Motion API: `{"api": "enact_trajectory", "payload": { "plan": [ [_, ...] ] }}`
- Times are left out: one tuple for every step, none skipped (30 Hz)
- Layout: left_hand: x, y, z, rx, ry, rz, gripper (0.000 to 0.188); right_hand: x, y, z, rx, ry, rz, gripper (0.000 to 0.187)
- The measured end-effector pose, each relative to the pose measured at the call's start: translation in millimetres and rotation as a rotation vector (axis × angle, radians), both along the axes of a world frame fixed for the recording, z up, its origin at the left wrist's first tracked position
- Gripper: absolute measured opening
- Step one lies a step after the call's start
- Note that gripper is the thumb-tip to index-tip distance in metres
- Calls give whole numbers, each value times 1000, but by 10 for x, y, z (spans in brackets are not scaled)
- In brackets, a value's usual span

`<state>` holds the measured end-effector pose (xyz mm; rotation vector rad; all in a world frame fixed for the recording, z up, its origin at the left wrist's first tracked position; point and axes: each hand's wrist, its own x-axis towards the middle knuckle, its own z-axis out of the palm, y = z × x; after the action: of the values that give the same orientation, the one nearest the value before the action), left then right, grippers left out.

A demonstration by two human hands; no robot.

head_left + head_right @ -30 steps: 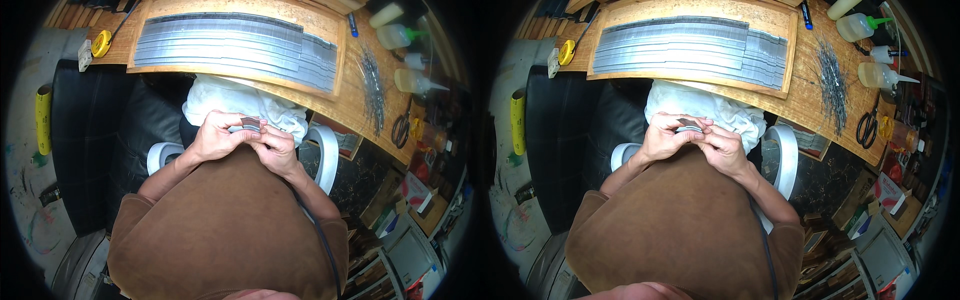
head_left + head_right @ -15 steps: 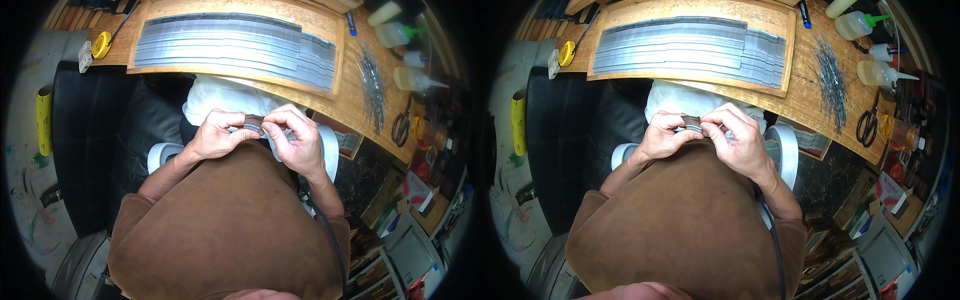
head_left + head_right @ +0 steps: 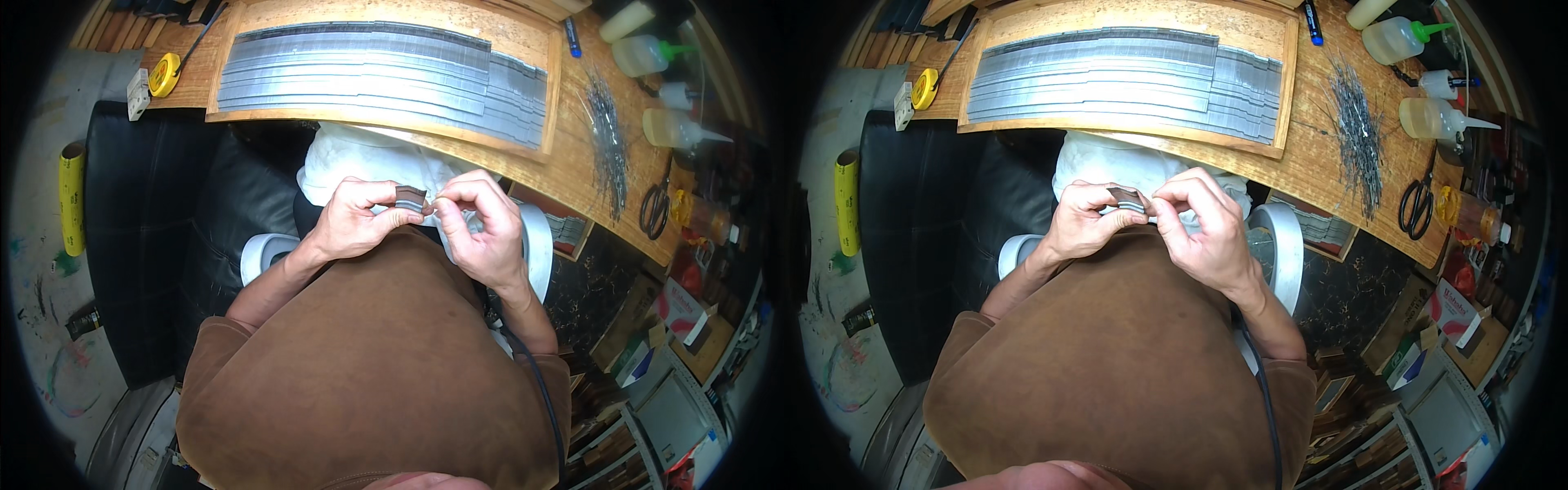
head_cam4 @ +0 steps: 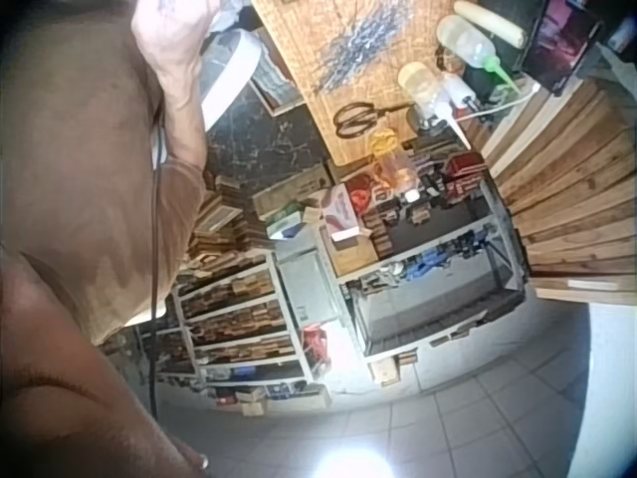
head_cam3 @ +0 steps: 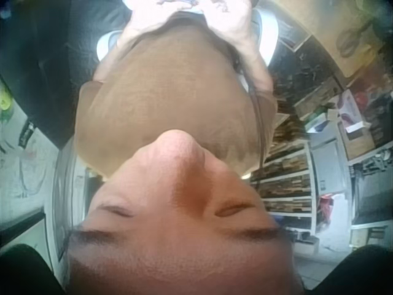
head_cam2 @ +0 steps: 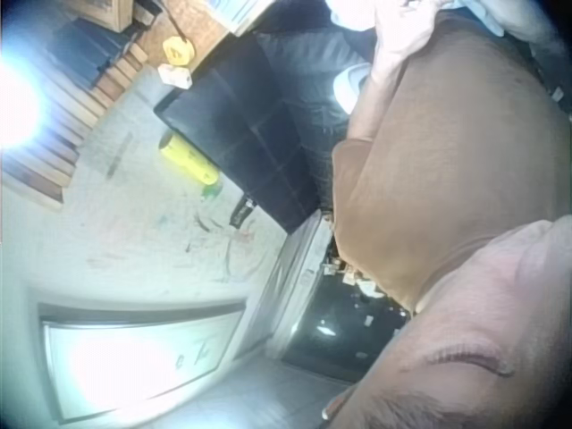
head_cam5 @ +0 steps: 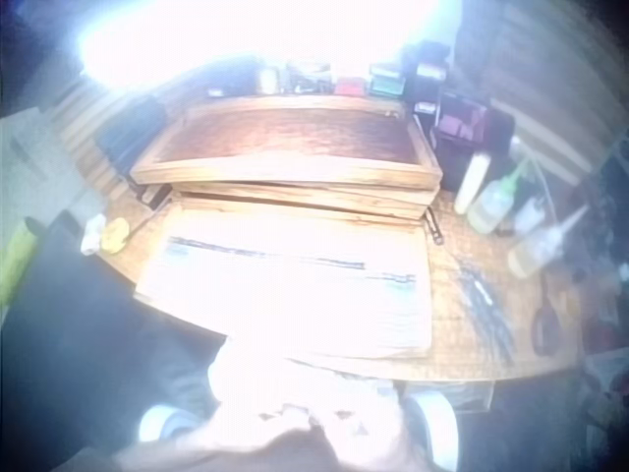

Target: The person repeatedly picks up small metal strips and pins, then inserts the pins into the strips one at a time. They occasionally wipe the strips with a white cloth and briefly adjust the head-mounted camera before continuing the assembly.

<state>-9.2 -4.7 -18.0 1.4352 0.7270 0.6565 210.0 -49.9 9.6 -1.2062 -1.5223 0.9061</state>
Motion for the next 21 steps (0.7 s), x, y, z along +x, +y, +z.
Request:
{"api": "enact_trajectory", "payload": {
  "plan": [
    [5, -2, 0, 14, -5, 2, 18, 44, 11, 25, 59, -73, -38, 7],
    [11, -4, -1, 27, -10, 4, 17, 139, 28, 75, 118, -145, -76, 7],
    [12, -10, 0, 44, -10, 11, 17, 249, 46, 110, 180, -213, -109, 7],
    [8, -25, -18, 38, -29, 23, 17, 389, 41, 132, 124, -176, -224, 6],
    [1, -46, -50, 32, -47, 36, 18, 552, 39, 159, 67, -139, -337, 5],
    [8, -52, -72, 30, -65, 41, 18, 728, 63, 231, 64, -270, -463, 4],
    [14, -46, -71, 53, -66, 32, 19, 880, 99, 319, 59, -407, -590, 4],
    [18, -38, -69, 76, -68, 25, 19, 978, 134, 352, -2, -443, -704, 7],
    [18, -36, -65, 101, -66, 24, 19, 1059, 172, 367, -62, -474, -812, 11],
    [21, -41, -61, 88, -59, 23, 19, 1132, 183, 381, -84, -588, -835, 15],
    [25, -51, -55, 74, -52, 23, 18, 1118, 171, 369, -68, -530, -801, 15],
    [32, -46, -51, 63, -44, 21, 18, 1085, 144, 329, -52, -470, -769, 14],
    [31, -38, -42, 37, -28, 4, 17, 1028, 111, 286, -39, -410, -740, 14],
    [27, -27, -26, 12, -12, -13, 17, 907, 95, 236, 2, -264, -603, 11],
    [23, -22, -14, -14, 4, -25, 16, 714, 70, 260, -114, -163, -474, 12],
    [33, -23, 2, -47, 5, -27, 17, 579, 58, 222, -177, -46, -289, 20],
    [47, -31, 20, -81, 5, -30, 17, 435, 45, 147, -223, 41, -190, 31],
    [58, -34, 37, -117, 0, -30, 18, 310, 48, 71, -245, 142, -97, 41],
    [70, -36, 50, -170, 4, -35, 19, 191, 54, 54, -215, 163, -47, 45],
    [81, -39, 63, -224, 8, -41, 20, 95, 46, 46, -269, 194, -54, 41],
    [84, -39, 69, -277, 13, -42, 20, 33, 41, 37, -323, 226, -56, 38]
  ]
}}
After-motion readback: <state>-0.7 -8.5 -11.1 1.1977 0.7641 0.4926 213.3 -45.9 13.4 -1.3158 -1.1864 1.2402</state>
